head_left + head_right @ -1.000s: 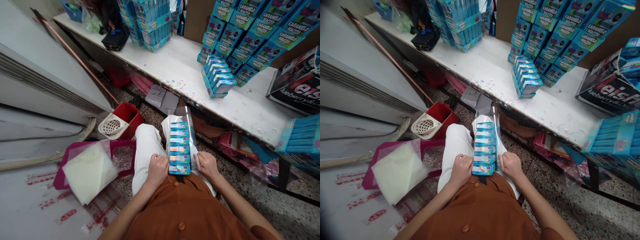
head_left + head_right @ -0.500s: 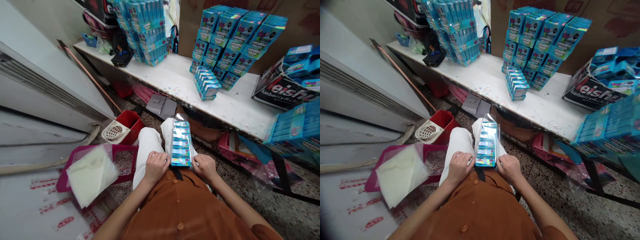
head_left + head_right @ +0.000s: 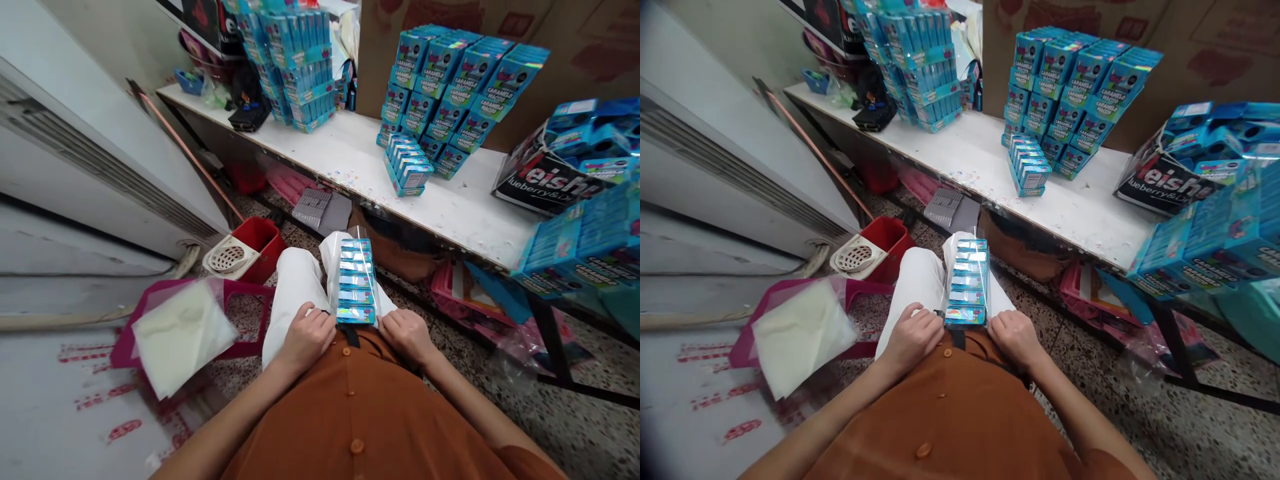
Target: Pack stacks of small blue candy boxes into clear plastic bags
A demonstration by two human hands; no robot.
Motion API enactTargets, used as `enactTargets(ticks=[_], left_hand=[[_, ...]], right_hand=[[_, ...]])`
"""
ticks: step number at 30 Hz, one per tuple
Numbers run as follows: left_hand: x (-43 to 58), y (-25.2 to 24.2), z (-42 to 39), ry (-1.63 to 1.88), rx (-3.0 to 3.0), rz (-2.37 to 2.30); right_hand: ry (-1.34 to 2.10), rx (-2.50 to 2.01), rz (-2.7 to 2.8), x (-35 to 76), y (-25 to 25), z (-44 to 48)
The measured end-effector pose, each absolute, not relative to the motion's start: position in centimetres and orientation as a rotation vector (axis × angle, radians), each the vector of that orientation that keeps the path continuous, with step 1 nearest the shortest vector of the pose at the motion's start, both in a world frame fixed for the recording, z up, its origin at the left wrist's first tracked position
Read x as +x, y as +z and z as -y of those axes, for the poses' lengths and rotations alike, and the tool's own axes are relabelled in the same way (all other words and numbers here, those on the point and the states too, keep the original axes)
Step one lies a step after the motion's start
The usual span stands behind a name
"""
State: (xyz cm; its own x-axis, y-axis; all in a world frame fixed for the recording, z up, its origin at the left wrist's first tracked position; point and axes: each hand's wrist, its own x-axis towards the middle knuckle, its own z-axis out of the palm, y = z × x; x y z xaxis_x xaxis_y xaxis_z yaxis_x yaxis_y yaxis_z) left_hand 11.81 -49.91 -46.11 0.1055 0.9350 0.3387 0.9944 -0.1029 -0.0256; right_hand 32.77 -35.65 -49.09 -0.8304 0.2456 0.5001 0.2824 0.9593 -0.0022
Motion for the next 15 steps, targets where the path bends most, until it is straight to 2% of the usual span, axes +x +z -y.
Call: enactTargets(ticks=[5,9,12,15], left_hand=[[12.0,-47.4,50.4,-0.449,-2.236,1.859],[11.2,-46.8,50.7,-0.633,-2.306,2.122],[9.6,-46.5,50.9,-0.936,-2.318,2.562],[8.1,-47.9,50.3,-1.468,-1.966,3.072]], right_hand=[[-0.072,-0.282,2.606,33.0,-49.8,36.4],[0.053,-0.336,2.615,32.8,-49.9,36.5],[0.455,-0.391,2.671,33.2,-49.7,35.4],[0.896,-0.534,2.589,34.0,-50.6,33.7]])
